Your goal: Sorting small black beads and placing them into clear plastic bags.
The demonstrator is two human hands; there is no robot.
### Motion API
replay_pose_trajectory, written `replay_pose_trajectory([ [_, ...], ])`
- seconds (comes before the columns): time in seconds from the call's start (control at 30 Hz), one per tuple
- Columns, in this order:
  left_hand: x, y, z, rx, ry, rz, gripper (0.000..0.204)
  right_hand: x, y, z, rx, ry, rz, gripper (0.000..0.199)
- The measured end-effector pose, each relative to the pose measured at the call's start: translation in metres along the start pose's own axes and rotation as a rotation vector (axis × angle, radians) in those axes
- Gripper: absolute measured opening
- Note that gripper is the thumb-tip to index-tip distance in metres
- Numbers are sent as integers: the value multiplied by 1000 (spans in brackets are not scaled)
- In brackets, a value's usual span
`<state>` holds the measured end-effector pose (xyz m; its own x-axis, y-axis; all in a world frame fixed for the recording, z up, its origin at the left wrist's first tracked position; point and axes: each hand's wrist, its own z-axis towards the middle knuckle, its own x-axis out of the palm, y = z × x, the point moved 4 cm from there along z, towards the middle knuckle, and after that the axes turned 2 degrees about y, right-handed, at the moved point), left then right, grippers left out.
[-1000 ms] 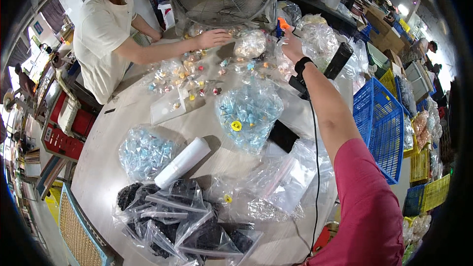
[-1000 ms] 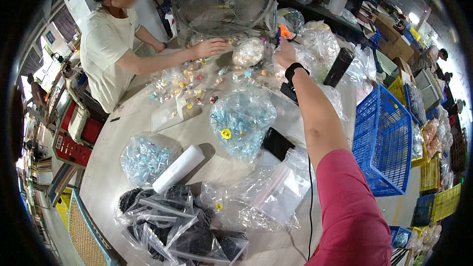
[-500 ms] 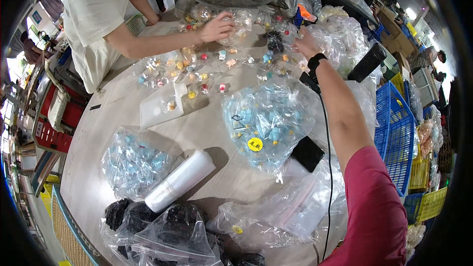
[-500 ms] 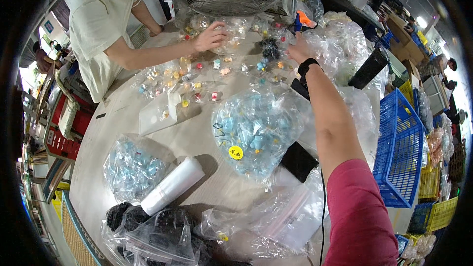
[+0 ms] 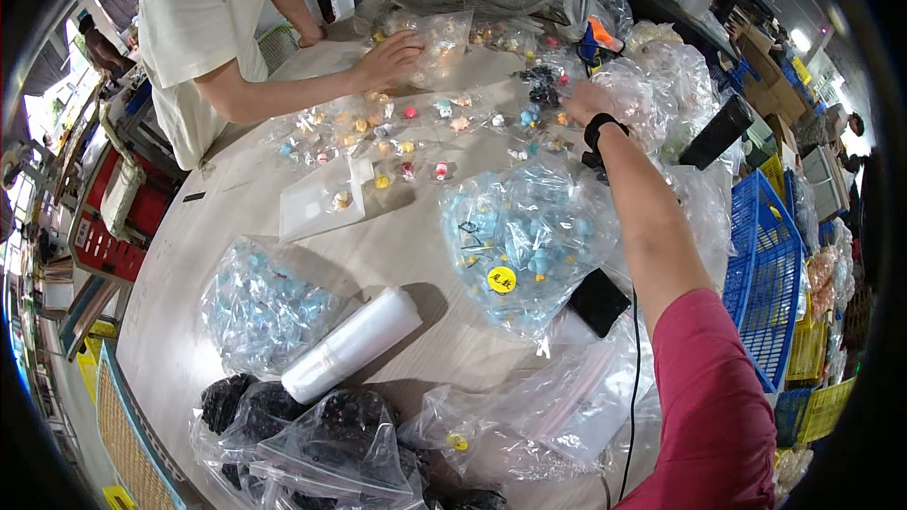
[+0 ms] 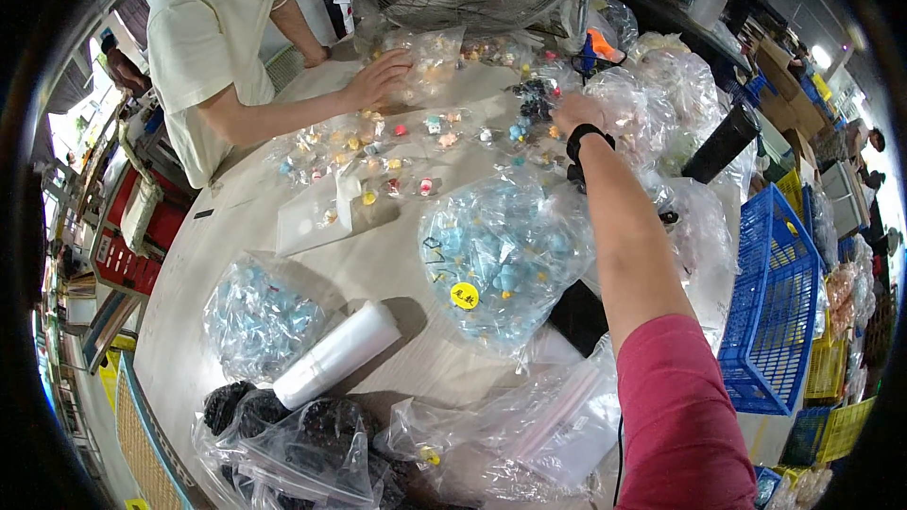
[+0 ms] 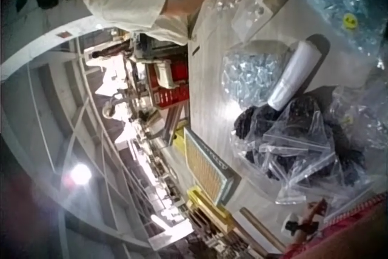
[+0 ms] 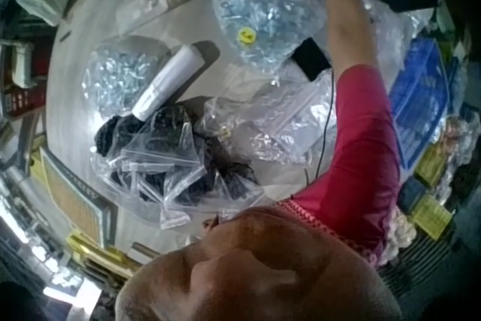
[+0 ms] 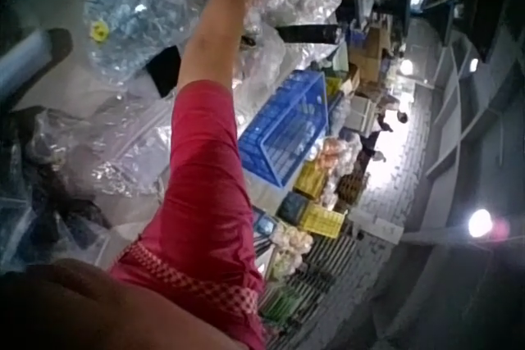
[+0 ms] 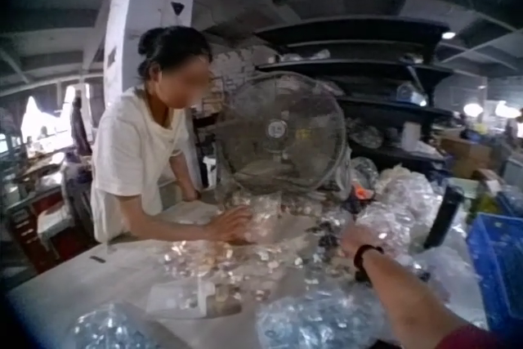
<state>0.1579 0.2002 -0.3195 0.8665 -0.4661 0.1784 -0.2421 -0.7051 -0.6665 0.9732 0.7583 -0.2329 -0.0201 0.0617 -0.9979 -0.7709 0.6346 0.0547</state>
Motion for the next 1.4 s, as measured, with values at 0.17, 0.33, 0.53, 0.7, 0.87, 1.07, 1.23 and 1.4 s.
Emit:
replay_pose_trajectory([
  [0.17, 3, 6, -18, 70, 34, 21, 56, 8, -25, 7, 51, -264, 303, 28],
  [0.33, 27, 19, -34, 134, 42, 14, 62, -13, 30, -36, -224, -428, -60, 36],
  [0.53, 49, 29, -49, 208, 97, 13, 68, 5, 13, -13, -186, -334, -174, 33],
  [0.7, 39, 34, -44, 28, 20, -71, 54, -9, -36, 0, -49, -461, 640, 24],
  [0.87, 78, 35, -57, -205, -296, -265, 38, -42, 20, -6, -316, -379, 1575, 23],
  [1.07, 66, -49, -22, -469, -342, -258, 40, -83, -31, -29, -202, -249, 1657, 24],
  [1.23, 64, -2, -24, -391, -381, -181, 38, -138, -2, -49, -362, 72, 1775, 21],
  [1.4, 74, -9, -27, -292, -424, -282, 24, -177, 85, -125, -598, 341, 1573, 23],
])
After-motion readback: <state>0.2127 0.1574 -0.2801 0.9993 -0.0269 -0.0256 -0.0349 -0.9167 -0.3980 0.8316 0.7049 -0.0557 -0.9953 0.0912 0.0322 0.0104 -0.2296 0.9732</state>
